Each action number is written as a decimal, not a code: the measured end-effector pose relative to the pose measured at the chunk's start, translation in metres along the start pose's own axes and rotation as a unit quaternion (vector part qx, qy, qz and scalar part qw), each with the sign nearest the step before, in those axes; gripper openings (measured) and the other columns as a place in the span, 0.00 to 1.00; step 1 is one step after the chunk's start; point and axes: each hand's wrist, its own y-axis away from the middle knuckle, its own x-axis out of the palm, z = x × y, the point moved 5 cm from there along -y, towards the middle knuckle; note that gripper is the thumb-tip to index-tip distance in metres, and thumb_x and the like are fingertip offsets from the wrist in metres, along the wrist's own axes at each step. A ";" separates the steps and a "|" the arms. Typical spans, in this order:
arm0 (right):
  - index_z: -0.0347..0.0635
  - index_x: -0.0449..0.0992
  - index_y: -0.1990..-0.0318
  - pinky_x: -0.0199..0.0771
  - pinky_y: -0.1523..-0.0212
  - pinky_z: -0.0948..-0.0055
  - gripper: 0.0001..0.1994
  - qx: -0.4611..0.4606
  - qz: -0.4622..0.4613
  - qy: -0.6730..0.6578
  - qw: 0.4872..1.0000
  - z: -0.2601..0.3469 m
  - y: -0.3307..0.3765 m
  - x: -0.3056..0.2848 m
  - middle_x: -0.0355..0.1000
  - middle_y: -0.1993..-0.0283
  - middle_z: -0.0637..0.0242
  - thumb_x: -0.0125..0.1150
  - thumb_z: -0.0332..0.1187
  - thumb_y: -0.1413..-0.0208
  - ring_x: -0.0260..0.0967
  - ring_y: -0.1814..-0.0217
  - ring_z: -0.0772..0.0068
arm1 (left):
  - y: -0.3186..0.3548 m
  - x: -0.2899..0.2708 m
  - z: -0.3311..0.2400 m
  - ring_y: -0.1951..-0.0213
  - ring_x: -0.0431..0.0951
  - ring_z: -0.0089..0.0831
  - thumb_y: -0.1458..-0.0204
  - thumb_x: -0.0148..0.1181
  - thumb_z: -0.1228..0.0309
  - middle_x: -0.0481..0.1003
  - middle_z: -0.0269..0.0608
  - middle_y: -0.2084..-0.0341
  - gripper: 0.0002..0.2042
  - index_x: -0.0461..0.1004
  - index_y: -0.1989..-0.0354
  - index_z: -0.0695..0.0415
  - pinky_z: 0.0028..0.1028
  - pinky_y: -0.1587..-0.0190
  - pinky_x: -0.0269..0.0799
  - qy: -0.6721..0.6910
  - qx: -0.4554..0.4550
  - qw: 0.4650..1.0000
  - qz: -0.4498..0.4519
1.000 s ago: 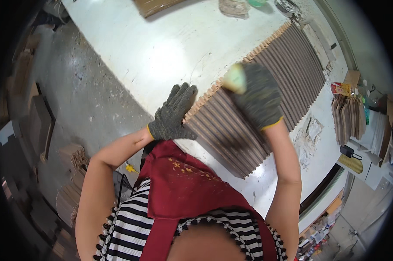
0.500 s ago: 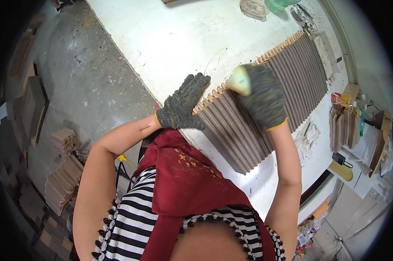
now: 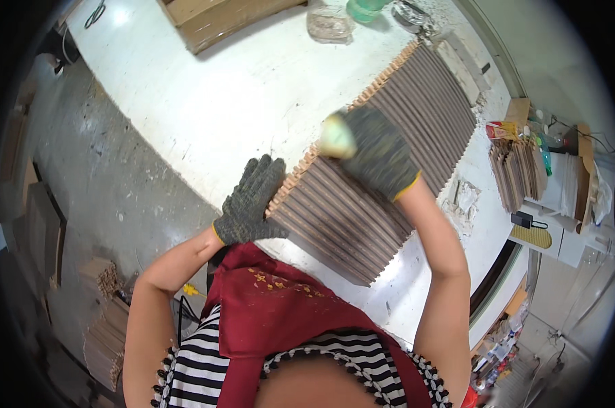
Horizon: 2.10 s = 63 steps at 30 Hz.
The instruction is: Cleaning and scrubbing a large panel made of parallel wooden slats using a sponge and small tools.
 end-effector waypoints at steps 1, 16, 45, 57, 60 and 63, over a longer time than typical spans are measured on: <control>0.42 0.77 0.55 0.72 0.56 0.55 0.20 0.038 -0.004 0.051 0.998 -0.031 -0.008 -0.017 0.75 0.60 0.54 0.69 0.43 0.53 0.72 0.58 0.52 | -0.003 0.000 -0.002 0.29 0.52 0.58 0.68 0.75 0.39 0.57 0.59 0.31 0.60 0.52 0.29 0.64 0.55 0.28 0.44 -0.007 0.000 1.000 0.021; 0.45 0.77 0.54 0.72 0.48 0.56 0.21 0.009 -0.046 -0.017 0.999 -0.070 0.010 -0.035 0.75 0.57 0.56 0.72 0.41 0.56 0.73 0.53 0.52 | -0.015 -0.007 -0.010 0.32 0.57 0.61 0.66 0.74 0.42 0.60 0.57 0.33 0.53 0.60 0.32 0.59 0.60 0.31 0.45 -0.015 0.015 0.996 0.081; 0.42 0.71 0.42 0.73 0.44 0.58 0.24 0.026 -0.036 -0.084 0.996 -0.037 0.109 -0.018 0.73 0.51 0.55 0.65 0.37 0.46 0.72 0.50 0.51 | -0.013 0.003 -0.009 0.29 0.54 0.59 0.62 0.71 0.38 0.56 0.58 0.31 0.54 0.55 0.29 0.58 0.61 0.30 0.41 -0.017 0.034 0.994 0.098; 0.39 0.73 0.47 0.73 0.49 0.57 0.29 0.375 -0.106 0.167 0.906 -0.205 0.195 -0.102 0.73 0.54 0.53 0.75 0.42 0.55 0.70 0.52 0.48 | -0.018 0.002 -0.010 0.31 0.56 0.60 0.63 0.72 0.38 0.60 0.59 0.33 0.54 0.57 0.30 0.58 0.61 0.31 0.44 -0.019 0.040 0.997 0.070; 0.40 0.72 0.44 0.72 0.46 0.58 0.31 0.144 -0.131 0.078 0.978 -0.100 0.159 -0.056 0.72 0.52 0.53 0.73 0.44 0.54 0.71 0.48 0.52 | -0.016 0.004 -0.012 0.30 0.56 0.60 0.64 0.72 0.39 0.59 0.58 0.33 0.54 0.57 0.30 0.57 0.60 0.31 0.43 -0.021 0.043 0.996 0.077; 0.42 0.73 0.43 0.72 0.44 0.58 0.24 0.025 0.113 -0.099 0.988 0.002 0.129 -0.002 0.74 0.52 0.56 0.66 0.37 0.47 0.72 0.49 0.54 | -0.011 0.004 -0.010 0.30 0.55 0.58 0.63 0.73 0.39 0.59 0.58 0.32 0.54 0.56 0.30 0.57 0.59 0.30 0.41 -0.029 0.037 0.996 0.076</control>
